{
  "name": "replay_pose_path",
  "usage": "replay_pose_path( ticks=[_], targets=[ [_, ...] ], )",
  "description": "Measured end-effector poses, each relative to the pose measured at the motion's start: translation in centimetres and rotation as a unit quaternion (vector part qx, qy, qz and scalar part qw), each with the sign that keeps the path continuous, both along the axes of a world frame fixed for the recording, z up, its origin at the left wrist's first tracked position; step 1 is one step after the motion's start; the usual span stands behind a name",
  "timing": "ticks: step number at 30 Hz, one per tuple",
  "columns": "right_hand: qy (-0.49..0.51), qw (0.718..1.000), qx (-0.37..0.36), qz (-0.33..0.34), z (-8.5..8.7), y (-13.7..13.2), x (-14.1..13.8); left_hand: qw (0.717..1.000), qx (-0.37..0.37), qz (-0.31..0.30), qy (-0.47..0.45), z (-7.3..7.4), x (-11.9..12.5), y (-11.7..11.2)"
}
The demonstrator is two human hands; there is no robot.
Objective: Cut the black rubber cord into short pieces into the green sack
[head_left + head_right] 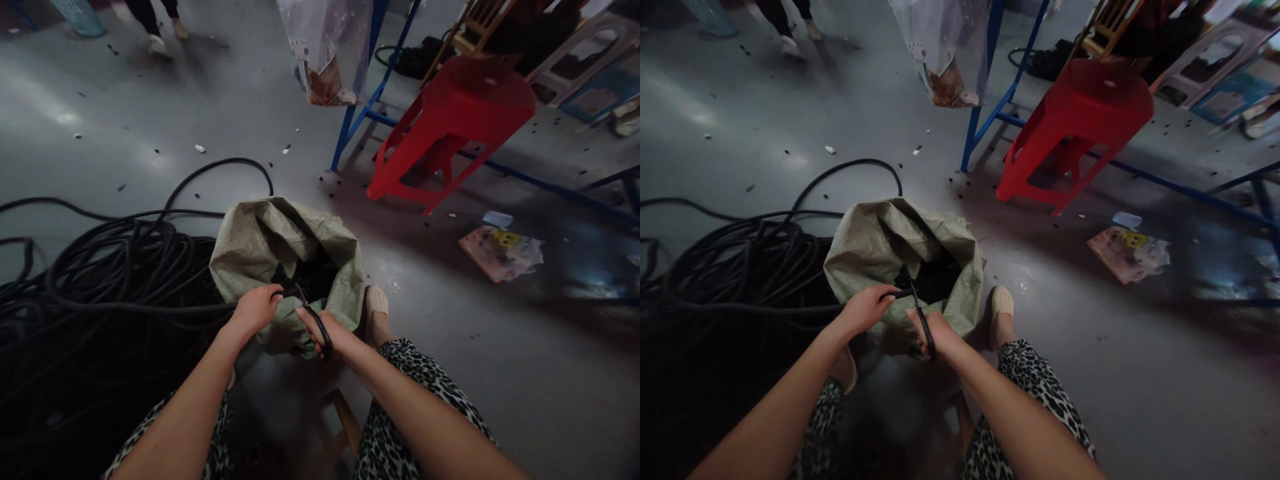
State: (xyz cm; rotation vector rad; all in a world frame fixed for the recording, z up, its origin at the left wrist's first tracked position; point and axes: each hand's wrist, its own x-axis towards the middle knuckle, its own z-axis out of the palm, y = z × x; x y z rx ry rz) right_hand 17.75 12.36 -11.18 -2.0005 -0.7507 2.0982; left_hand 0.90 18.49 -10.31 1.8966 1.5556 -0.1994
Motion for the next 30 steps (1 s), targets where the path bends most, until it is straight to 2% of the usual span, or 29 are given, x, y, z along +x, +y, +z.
replay_pose_path(
  ticks=[6, 12, 16, 26, 30],
  targets=[
    [-0.004, 1.0, 0.014, 0.013, -0.3, -0.2, 0.4, 1.0, 0.011, 0.007, 0.012, -0.3, 0.1, 0.1],
    [-0.033, 0.999, 0.016, 0.008, -0.1, 0.4, 0.6, 0.997, 0.056, 0.046, -0.004, -0.5, 0.0, 0.3],
    [-0.006, 1.0, 0.021, 0.001, -0.1, 0.7, 0.5, 0.994, 0.079, 0.065, -0.025, -0.7, -0.1, 0.4],
    [0.013, 0.998, 0.053, 0.021, 0.5, 1.1, -0.2, 0.993, 0.089, 0.06, -0.045, -0.7, -0.3, 0.3],
    [0.021, 0.997, 0.074, 0.033, 0.0, 0.9, -0.3, 0.993, 0.087, 0.06, -0.054, -0.5, -0.3, 0.2]
  ],
)
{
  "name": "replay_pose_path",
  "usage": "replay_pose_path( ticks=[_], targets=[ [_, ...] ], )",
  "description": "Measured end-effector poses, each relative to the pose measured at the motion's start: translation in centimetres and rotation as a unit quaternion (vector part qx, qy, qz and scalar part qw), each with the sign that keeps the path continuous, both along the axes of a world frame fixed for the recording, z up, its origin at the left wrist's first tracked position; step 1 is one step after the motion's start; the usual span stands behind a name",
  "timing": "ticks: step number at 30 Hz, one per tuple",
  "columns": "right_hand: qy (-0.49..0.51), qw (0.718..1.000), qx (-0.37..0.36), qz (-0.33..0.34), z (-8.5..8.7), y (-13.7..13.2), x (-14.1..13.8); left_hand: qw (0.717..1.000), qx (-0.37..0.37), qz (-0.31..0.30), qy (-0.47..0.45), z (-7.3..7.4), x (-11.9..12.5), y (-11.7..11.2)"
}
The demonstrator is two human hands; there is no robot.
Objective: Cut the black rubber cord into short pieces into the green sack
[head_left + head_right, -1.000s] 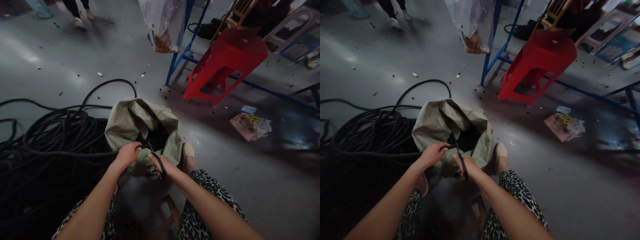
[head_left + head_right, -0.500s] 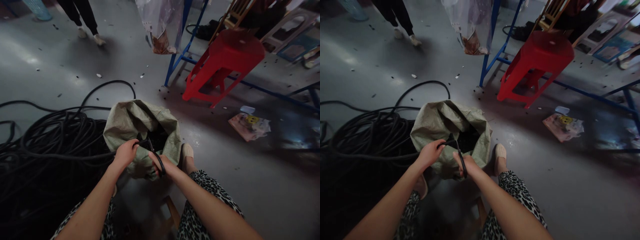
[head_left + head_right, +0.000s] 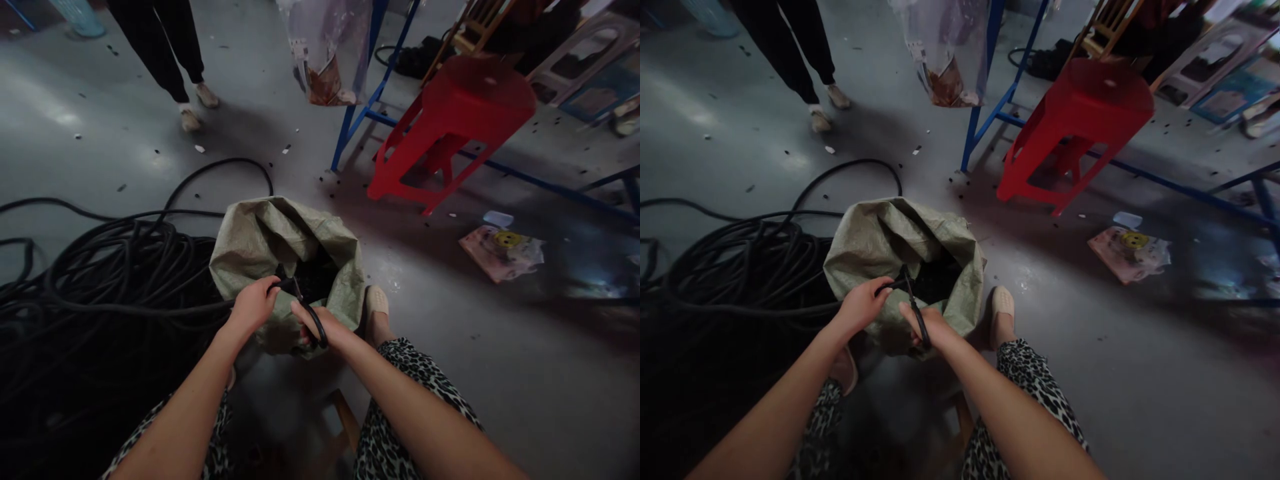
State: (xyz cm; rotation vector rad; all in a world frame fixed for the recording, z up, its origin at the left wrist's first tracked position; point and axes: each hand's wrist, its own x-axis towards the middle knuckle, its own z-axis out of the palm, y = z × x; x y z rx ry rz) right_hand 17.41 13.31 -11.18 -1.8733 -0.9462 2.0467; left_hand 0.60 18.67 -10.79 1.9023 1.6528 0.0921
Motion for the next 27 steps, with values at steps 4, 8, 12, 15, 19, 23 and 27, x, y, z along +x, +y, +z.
replay_pose_path(
  ticks=[4, 8, 12, 15, 19, 23, 27],
  targets=[
    [0.004, 1.0, -0.001, -0.004, -0.54, -0.07, -0.28, 1.0, -0.007, -0.005, -0.007, 0.16, -0.04, -0.16],
    [-0.001, 1.0, -0.006, -0.006, -0.67, -0.07, -0.47, 1.0, -0.023, -0.014, -0.005, 0.19, -0.2, -0.28],
    [0.023, 1.0, 0.015, -0.002, -0.81, -0.24, -0.34, 0.999, -0.035, -0.021, -0.008, 0.25, -0.39, -0.36],
    [0.022, 0.999, 0.036, 0.012, -0.82, -0.29, -0.28, 0.999, -0.041, -0.024, -0.007, 0.38, -0.5, -0.42],
    [0.014, 0.999, 0.028, 0.017, -0.72, -0.29, -0.5, 0.999, -0.041, -0.028, -0.011, 0.42, -0.62, -0.45],
    [0.034, 0.999, 0.019, 0.0, -0.38, -0.37, -0.79, 0.999, -0.037, -0.024, -0.002, 0.23, -0.6, -0.39],
    [0.03, 0.999, -0.002, -0.017, -0.06, -0.41, -0.93, 0.999, -0.035, -0.015, -0.004, 0.12, -0.4, -0.33]
  ],
)
